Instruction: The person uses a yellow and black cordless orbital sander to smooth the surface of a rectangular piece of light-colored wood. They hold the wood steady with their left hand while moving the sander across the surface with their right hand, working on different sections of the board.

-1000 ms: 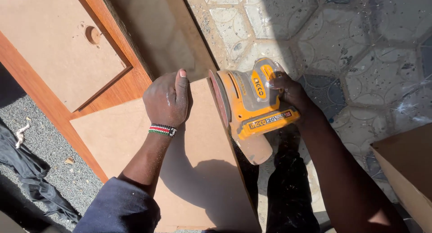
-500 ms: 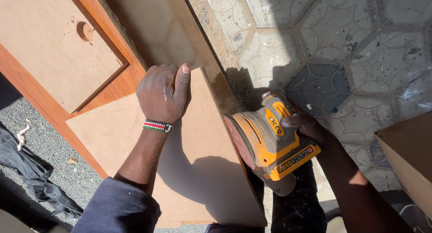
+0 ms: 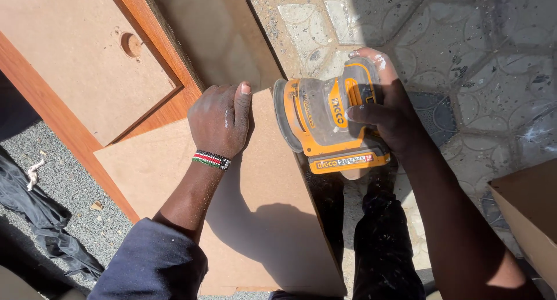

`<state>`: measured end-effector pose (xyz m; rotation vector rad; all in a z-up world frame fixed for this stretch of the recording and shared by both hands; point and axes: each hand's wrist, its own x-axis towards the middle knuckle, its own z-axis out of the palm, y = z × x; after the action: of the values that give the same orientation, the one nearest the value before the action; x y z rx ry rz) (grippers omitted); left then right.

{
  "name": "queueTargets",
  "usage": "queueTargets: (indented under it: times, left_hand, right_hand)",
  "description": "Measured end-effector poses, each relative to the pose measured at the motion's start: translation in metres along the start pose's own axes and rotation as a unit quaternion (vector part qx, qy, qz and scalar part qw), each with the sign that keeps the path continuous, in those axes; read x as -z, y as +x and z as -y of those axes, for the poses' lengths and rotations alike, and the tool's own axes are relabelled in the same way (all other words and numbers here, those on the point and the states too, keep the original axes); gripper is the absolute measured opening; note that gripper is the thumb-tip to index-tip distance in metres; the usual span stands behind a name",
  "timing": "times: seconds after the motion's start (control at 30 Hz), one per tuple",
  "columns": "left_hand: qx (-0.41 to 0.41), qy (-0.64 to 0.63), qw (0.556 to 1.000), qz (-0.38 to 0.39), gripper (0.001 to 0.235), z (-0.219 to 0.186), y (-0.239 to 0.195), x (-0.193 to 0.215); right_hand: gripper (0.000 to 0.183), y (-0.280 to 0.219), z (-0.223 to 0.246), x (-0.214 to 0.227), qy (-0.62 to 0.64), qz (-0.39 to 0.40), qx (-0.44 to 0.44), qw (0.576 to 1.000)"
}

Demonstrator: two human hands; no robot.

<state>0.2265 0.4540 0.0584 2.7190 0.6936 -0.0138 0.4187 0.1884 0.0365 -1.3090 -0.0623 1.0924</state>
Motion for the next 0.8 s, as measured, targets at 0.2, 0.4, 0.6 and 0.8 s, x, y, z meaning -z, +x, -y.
queueTargets:
  times: [0.2, 0.4, 0.6, 0.8]
  left_hand:
    - [0.005, 0.010, 1.000, 0.004, 0.072, 0.001, 0.001, 0.001]
    - [-0.010, 0.010, 1.000, -0.013, 0.070, 0.006, 0.003, -0.002]
    - [-0.071, -0.006, 0.995, -0.066, 0.059, 0.015, 0.005, -0.008]
    - [-0.088, -0.015, 0.993, -0.073, 0.054, 0.017, 0.007, -0.003]
  right_hand:
    - [0.108, -0.003, -0.004, 0.003, -0.004, -0.009, -0.016, 1.000]
    - [0.103, 0.002, 0.003, -0.003, -0.024, -0.008, -0.022, 0.999]
    - [0.113, 0.001, 0.016, -0.007, -0.015, 0.037, -0.002, 0.999]
    - [0.129, -0.080, -0.037, 0.023, -0.061, 0.008, -0.092, 0.994]
